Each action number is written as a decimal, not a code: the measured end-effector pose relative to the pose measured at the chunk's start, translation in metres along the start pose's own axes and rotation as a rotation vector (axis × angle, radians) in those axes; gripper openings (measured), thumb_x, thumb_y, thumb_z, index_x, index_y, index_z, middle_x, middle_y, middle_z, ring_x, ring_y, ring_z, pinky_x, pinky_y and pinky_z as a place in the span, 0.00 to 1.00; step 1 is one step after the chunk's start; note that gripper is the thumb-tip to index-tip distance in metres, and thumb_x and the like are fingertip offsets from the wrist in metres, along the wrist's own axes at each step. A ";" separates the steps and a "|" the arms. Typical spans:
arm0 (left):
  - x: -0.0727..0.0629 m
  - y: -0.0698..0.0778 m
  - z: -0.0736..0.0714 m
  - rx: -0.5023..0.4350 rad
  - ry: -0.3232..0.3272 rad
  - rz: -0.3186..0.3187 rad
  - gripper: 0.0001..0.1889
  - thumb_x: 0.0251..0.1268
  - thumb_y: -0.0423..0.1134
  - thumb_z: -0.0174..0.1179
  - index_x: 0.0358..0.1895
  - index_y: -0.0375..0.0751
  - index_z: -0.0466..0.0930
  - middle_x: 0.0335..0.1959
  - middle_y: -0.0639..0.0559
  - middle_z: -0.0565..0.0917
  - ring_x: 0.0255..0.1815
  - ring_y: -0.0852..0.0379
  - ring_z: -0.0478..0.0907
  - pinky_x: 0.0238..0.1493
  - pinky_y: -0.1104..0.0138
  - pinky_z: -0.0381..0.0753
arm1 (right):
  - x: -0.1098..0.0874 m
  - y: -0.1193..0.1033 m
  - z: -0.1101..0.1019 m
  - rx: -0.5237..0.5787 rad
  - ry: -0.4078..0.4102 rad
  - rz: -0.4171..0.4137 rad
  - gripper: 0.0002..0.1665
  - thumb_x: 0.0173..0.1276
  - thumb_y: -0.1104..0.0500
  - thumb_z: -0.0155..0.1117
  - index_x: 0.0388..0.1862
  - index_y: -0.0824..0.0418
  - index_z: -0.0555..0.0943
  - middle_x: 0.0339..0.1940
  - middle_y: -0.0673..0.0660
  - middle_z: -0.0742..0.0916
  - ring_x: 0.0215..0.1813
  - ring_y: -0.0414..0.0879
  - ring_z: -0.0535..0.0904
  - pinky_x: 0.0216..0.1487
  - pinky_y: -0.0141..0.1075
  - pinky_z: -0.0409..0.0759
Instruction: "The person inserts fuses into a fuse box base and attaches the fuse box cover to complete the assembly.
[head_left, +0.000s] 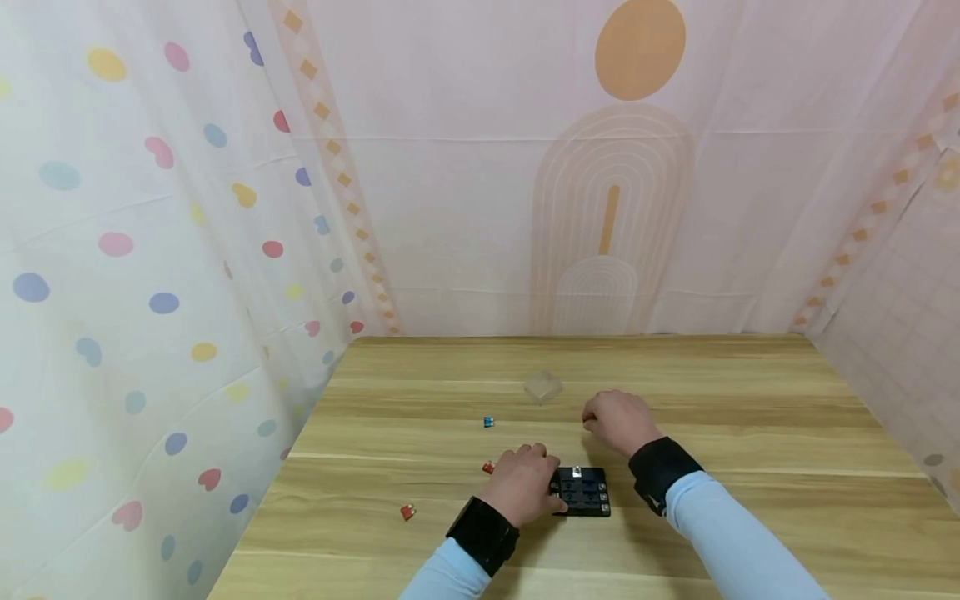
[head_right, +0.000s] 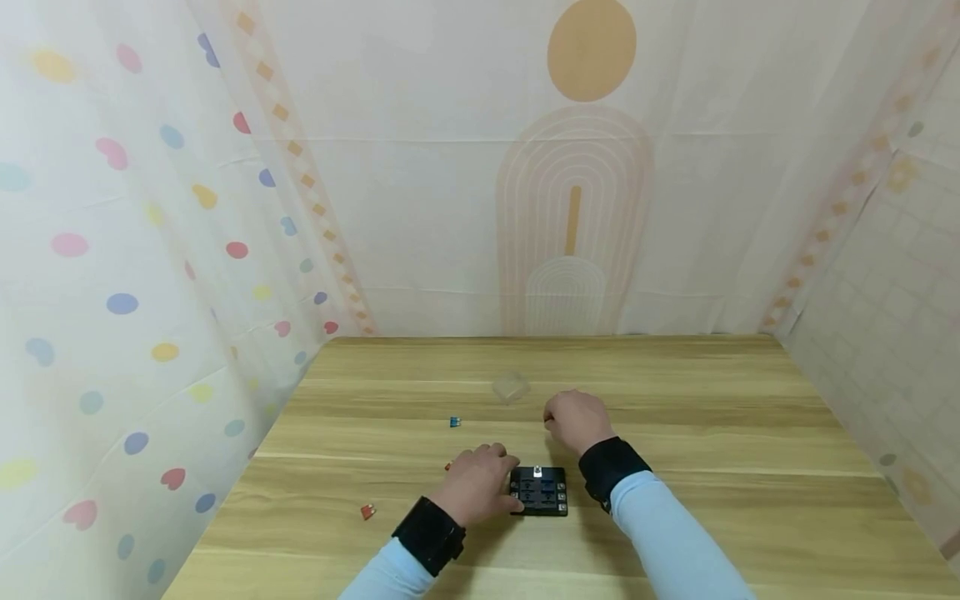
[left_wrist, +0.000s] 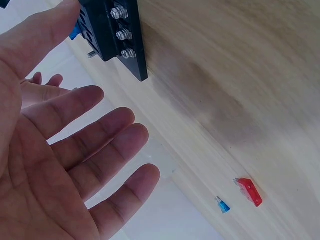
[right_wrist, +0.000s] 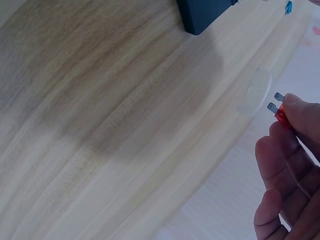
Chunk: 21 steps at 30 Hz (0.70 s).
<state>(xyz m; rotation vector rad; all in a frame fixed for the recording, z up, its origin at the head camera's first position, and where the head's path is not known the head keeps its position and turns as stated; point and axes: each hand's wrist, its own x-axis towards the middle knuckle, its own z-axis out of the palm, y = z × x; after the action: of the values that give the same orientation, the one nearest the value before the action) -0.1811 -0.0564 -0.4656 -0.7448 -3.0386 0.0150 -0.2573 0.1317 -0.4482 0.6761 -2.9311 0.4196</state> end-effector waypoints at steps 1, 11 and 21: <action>0.000 0.000 0.000 0.001 0.002 0.001 0.30 0.47 0.62 0.74 0.49 0.47 0.85 0.40 0.52 0.82 0.40 0.55 0.78 0.39 0.60 0.79 | -0.001 0.000 0.000 -0.002 0.004 -0.001 0.02 0.64 0.61 0.71 0.31 0.55 0.89 0.32 0.50 0.88 0.36 0.45 0.83 0.39 0.42 0.81; 0.000 0.001 -0.002 0.005 -0.003 0.001 0.29 0.46 0.62 0.75 0.48 0.47 0.85 0.38 0.52 0.82 0.38 0.55 0.78 0.37 0.61 0.78 | -0.009 -0.008 -0.005 0.002 0.016 0.007 0.03 0.64 0.61 0.71 0.31 0.57 0.89 0.32 0.50 0.87 0.34 0.43 0.82 0.37 0.40 0.81; 0.001 0.000 -0.001 0.005 -0.024 -0.001 0.30 0.47 0.63 0.74 0.49 0.47 0.85 0.39 0.52 0.82 0.39 0.55 0.78 0.38 0.61 0.79 | -0.015 -0.011 -0.005 0.014 0.033 -0.010 0.03 0.62 0.59 0.73 0.34 0.57 0.89 0.32 0.49 0.87 0.33 0.41 0.81 0.36 0.39 0.80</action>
<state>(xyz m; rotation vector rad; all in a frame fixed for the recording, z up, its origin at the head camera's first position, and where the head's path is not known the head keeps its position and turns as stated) -0.1820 -0.0563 -0.4646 -0.7486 -3.0605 0.0319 -0.2385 0.1297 -0.4434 0.6779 -2.8952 0.4465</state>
